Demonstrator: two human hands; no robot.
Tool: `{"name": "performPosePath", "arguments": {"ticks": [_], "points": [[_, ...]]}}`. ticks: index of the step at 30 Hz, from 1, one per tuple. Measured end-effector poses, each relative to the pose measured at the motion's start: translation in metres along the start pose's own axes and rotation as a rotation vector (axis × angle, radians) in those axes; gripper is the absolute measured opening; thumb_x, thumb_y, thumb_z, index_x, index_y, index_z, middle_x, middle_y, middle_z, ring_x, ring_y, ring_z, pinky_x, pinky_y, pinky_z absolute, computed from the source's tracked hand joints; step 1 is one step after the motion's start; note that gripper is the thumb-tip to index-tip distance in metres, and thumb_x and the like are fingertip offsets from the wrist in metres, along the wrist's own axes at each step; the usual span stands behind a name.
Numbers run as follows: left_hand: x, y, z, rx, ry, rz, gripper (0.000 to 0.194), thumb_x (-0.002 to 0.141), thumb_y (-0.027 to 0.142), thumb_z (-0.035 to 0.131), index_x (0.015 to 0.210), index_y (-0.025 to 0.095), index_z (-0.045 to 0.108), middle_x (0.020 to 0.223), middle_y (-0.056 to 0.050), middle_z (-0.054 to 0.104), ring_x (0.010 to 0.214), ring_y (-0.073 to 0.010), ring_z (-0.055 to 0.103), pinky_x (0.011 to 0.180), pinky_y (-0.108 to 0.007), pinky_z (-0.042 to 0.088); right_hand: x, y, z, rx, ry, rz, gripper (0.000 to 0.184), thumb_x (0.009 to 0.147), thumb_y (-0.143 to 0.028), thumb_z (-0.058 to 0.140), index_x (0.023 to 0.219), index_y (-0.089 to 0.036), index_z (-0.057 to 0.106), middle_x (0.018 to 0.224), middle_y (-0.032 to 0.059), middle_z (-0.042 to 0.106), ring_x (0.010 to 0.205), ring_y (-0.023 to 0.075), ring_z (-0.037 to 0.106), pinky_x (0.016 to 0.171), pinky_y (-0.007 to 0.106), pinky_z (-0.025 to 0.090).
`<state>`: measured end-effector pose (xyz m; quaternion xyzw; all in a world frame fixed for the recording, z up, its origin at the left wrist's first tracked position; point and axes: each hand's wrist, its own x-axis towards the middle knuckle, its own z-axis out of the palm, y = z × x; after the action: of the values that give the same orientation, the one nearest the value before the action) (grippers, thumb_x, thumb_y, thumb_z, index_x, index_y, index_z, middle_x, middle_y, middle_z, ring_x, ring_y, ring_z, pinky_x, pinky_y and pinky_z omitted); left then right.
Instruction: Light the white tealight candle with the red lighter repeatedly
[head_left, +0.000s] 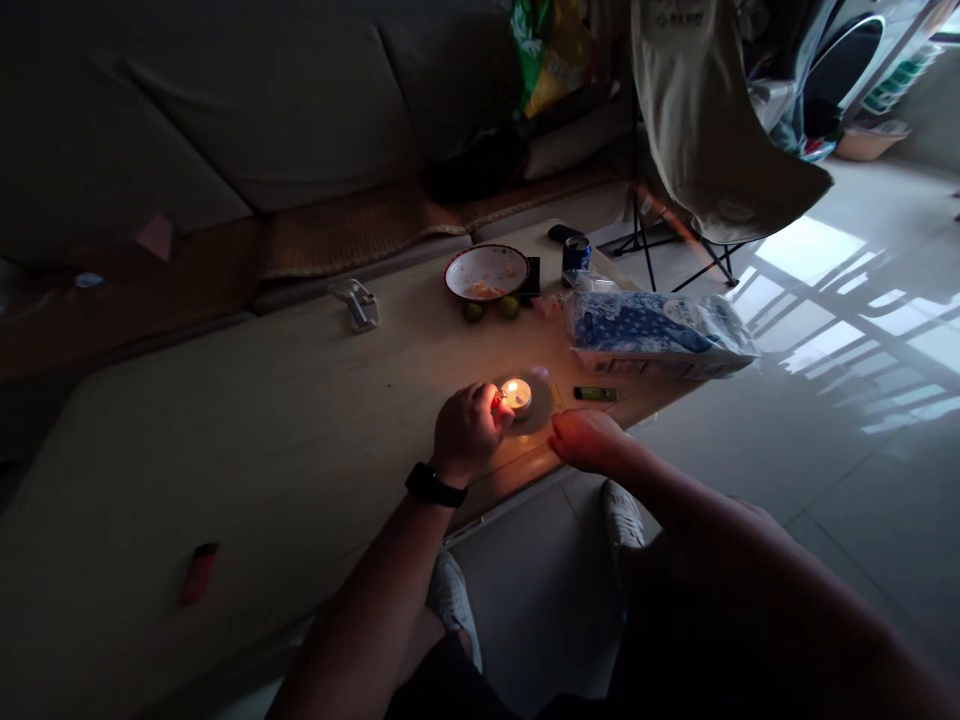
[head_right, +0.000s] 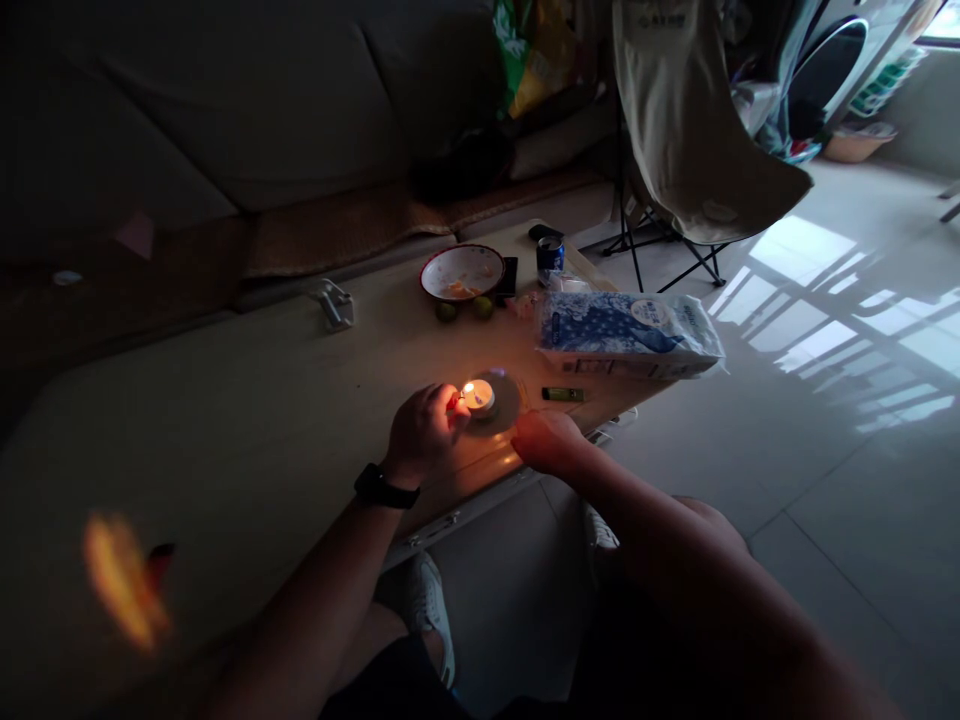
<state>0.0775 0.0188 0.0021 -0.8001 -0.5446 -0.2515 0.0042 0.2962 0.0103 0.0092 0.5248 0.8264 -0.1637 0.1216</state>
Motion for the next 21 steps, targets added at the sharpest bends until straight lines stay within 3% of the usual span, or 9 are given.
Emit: {"name": "performPosePath", "arguments": {"ticks": [15,21], "points": [[0.000,0.004,-0.002,0.003,-0.034,-0.006,0.008,0.090,0.025,0.054,0.082,0.021,0.055,0.081,-0.009,0.065,0.078,-0.0253,0.060,0.071,-0.038,0.044,0.003,0.003,0.005,0.032,0.039,0.002,0.035,0.098,-0.039,0.051,0.111,-0.014,0.072,0.113,0.0180,0.076,0.105,0.0301,0.072,0.086,0.036,0.054],[-0.003,0.002,-0.011,-0.290,0.053,-0.156,0.023,0.101,0.037,0.042,0.087,0.022,0.052,0.080,-0.005,0.063,0.074,-0.0204,0.058,0.069,-0.035,0.044,0.003,0.004,0.008,0.023,0.047,-0.001,0.033,0.097,-0.037,0.052,0.110,-0.015,0.072,0.111,0.0174,0.076,0.103,0.0290,0.073,0.086,0.036,0.054]]}}
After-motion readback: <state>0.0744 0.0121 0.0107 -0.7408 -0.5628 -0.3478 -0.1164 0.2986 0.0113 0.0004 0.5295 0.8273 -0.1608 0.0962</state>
